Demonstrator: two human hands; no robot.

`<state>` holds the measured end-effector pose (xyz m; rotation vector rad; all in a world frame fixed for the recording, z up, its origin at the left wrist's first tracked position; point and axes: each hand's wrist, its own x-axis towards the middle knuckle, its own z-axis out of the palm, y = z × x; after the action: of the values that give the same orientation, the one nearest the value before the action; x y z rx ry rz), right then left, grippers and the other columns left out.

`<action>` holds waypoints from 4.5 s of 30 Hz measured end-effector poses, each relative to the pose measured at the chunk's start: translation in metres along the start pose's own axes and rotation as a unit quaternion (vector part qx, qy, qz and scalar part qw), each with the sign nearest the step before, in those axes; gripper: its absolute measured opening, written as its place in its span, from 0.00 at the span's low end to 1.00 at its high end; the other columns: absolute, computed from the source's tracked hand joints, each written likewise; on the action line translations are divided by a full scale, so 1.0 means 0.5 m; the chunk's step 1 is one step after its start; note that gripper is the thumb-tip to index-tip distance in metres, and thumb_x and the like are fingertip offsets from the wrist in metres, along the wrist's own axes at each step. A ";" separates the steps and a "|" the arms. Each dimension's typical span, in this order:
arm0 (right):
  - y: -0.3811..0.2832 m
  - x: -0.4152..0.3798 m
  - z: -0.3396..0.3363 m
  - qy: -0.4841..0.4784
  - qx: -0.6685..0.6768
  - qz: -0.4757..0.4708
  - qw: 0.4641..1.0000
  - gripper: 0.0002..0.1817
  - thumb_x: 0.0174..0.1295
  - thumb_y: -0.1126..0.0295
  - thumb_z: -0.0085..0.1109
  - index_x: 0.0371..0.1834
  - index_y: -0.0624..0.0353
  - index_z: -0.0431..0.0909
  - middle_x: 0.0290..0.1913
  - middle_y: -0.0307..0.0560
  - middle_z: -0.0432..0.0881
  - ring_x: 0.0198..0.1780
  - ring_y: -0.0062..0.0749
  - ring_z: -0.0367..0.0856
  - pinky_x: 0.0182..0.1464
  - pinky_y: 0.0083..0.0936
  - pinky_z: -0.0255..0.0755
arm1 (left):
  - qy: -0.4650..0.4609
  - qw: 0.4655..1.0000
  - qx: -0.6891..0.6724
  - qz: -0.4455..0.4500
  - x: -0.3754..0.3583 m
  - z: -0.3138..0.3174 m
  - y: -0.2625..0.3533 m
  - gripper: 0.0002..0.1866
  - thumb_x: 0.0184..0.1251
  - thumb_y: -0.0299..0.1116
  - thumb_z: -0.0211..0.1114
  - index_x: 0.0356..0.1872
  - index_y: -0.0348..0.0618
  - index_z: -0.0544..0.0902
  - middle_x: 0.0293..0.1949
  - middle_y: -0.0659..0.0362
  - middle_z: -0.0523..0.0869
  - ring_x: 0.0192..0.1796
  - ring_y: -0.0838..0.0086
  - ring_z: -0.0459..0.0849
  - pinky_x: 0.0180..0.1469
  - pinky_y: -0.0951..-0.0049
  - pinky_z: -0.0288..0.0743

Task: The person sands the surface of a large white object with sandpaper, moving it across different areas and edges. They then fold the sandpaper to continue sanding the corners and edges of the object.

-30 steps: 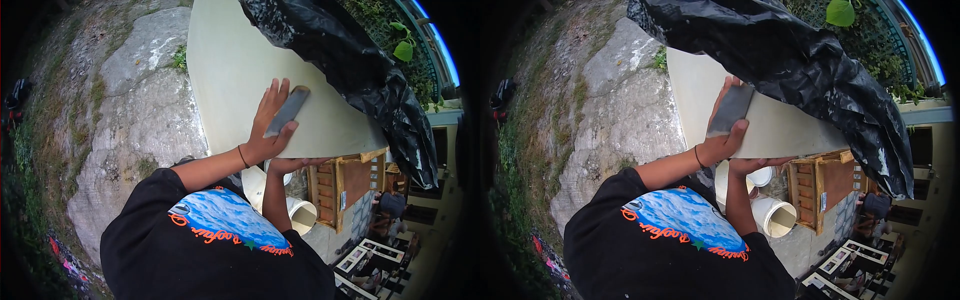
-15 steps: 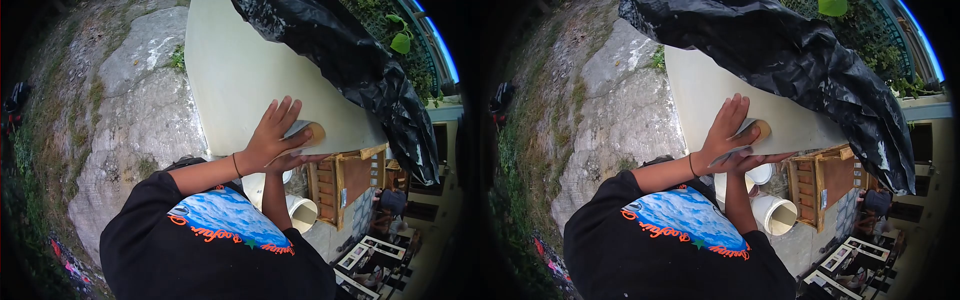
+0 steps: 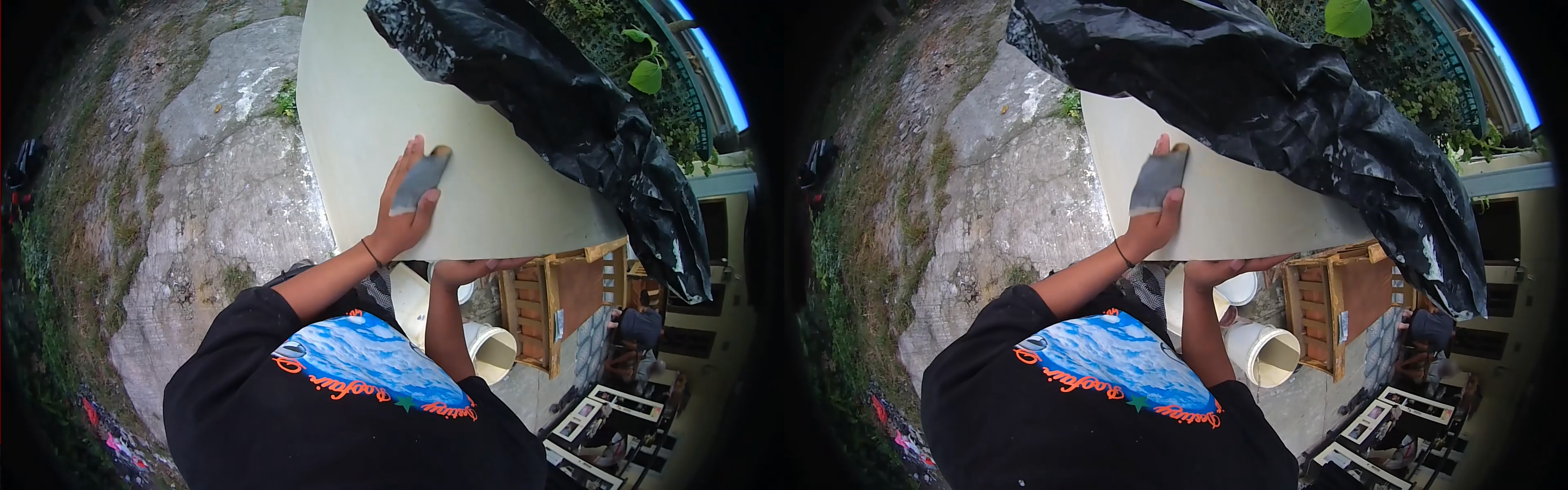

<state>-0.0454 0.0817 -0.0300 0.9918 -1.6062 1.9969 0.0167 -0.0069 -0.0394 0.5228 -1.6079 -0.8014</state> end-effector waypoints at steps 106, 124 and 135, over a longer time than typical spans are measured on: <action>-0.015 -0.003 0.000 -0.006 -0.031 0.013 0.999 0.40 0.67 0.48 0.28 0.73 0.64 0.30 0.72 0.64 0.38 0.74 0.50 0.42 0.72 0.44 0.38 | -0.064 0.934 -0.073 -0.344 -0.103 0.010 -0.091 0.29 0.73 0.51 0.44 0.41 0.28 0.77 0.34 0.41 0.81 0.40 0.52 0.80 0.47 0.61 0.71; -0.004 0.006 -0.010 -0.031 -0.059 -0.033 0.997 0.42 0.67 0.45 0.26 0.73 0.62 0.28 0.74 0.61 0.31 0.76 0.47 0.32 0.73 0.45 0.33 | -0.011 0.975 -0.095 -0.202 -0.124 -0.008 0.036 0.23 0.71 0.43 0.51 0.54 0.31 0.72 0.52 0.39 0.75 0.56 0.52 0.74 0.61 0.63 0.63; -0.009 0.012 -0.015 -0.039 -0.125 -0.039 0.991 0.42 0.67 0.45 0.27 0.73 0.63 0.28 0.74 0.61 0.30 0.76 0.49 0.32 0.73 0.47 0.35 | -0.085 0.985 -0.064 -0.138 -0.127 -0.028 0.053 0.26 0.73 0.43 0.46 0.61 0.29 0.66 0.61 0.40 0.70 0.63 0.50 0.67 0.64 0.62 0.58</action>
<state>-0.0482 0.0894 -0.0233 1.0289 -1.7784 1.6755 0.0453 0.0532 -0.0610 0.6056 -1.6471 -1.1756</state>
